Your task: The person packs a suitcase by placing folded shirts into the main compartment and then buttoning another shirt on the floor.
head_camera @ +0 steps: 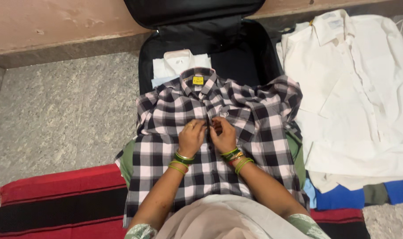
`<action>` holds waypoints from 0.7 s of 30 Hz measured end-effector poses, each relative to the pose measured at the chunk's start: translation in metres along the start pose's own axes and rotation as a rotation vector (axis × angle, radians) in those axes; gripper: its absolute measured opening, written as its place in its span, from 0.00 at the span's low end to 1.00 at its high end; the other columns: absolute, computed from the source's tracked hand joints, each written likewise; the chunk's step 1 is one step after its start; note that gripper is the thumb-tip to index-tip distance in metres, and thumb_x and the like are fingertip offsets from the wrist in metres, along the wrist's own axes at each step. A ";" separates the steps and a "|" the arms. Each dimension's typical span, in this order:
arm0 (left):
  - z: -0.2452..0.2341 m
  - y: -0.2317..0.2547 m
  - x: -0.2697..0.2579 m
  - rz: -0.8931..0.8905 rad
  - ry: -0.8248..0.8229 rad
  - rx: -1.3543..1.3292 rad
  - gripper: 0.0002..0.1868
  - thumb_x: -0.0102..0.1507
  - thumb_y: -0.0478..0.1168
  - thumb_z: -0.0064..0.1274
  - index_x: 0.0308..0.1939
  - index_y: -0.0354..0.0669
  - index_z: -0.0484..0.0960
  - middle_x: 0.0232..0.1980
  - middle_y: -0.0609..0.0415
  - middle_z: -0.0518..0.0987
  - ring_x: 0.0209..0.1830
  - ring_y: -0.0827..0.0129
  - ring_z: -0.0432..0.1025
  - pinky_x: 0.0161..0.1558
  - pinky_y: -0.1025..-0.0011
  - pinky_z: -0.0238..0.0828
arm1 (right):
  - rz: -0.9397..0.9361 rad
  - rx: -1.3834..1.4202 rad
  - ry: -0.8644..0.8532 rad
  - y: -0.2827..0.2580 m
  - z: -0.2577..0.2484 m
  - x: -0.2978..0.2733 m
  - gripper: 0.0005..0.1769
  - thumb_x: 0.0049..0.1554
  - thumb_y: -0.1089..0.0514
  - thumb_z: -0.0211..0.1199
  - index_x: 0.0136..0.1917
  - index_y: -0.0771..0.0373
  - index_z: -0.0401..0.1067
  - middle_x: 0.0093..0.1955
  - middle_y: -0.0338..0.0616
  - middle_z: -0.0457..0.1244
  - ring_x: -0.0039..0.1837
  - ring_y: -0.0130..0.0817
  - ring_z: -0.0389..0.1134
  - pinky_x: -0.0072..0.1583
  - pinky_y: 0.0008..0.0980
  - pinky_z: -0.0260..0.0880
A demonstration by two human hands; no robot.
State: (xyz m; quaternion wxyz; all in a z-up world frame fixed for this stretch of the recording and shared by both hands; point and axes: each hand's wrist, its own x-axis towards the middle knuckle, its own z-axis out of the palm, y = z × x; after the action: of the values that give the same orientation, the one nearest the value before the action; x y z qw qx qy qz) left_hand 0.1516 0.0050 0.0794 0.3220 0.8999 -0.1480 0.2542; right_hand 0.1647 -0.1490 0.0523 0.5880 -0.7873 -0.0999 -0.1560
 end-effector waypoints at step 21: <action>0.020 -0.008 -0.008 -0.173 0.001 -0.399 0.06 0.62 0.27 0.55 0.43 0.34 0.79 0.39 0.47 0.81 0.38 0.56 0.79 0.38 0.67 0.78 | -0.026 -0.052 -0.095 -0.011 -0.008 0.003 0.15 0.53 0.70 0.65 0.54 0.67 0.70 0.45 0.50 0.69 0.47 0.39 0.75 0.50 0.32 0.75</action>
State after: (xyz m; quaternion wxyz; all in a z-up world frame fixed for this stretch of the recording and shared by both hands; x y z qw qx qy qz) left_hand 0.1559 -0.0011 0.0579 0.5144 0.8276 -0.1173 0.1916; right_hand 0.1623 -0.1533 0.0656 0.5601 -0.8074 -0.1338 -0.1285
